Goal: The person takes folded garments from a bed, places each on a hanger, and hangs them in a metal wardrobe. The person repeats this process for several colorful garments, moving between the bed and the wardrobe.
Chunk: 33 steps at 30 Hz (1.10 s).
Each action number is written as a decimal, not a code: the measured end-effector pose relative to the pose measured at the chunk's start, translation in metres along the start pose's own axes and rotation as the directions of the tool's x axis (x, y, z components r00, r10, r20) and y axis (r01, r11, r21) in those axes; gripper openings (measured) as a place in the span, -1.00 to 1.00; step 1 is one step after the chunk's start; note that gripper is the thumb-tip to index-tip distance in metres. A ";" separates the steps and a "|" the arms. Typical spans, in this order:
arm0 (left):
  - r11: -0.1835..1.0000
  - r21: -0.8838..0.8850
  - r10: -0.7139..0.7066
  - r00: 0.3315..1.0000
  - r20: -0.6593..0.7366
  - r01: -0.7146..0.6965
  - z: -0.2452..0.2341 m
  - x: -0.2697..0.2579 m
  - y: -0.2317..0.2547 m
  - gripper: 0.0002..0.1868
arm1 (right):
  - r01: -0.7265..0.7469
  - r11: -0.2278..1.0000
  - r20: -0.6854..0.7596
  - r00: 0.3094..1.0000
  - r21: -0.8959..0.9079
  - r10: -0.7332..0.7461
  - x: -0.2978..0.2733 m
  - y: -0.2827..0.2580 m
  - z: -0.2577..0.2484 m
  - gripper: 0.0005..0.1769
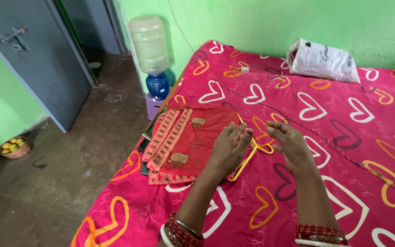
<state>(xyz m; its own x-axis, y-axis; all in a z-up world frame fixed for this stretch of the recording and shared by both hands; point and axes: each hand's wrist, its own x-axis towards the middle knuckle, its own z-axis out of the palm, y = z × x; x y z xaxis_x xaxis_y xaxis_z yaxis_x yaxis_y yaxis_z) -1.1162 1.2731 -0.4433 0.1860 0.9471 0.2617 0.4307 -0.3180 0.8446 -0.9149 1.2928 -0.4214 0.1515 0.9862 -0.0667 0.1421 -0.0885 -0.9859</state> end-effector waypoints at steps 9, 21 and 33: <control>0.999 -0.033 -0.014 0.995 0.101 0.018 0.023 0.072 -0.111 -0.09 | -0.232 0.970 -0.093 0.967 0.068 0.238 0.118 0.097 0.035 -0.49; 0.983 -0.028 -0.171 0.953 0.249 0.184 0.049 0.111 -0.231 -0.06 | -0.545 0.826 -0.291 0.774 0.146 0.562 0.226 0.309 0.062 -0.36; 0.944 -0.034 -0.301 0.899 0.319 0.329 0.027 0.122 -0.252 -0.11 | -0.535 0.818 -0.421 0.705 0.212 0.570 0.264 0.373 0.067 -0.62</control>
<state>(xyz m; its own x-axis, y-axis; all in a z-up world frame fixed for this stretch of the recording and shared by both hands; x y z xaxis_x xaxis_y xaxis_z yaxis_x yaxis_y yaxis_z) -1.1781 1.4672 -0.6369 0.3190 0.9327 -0.1683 0.4379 0.0125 0.8990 -0.8876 1.5297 -0.8168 0.5996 0.5863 -0.5447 -0.1719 -0.5703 -0.8032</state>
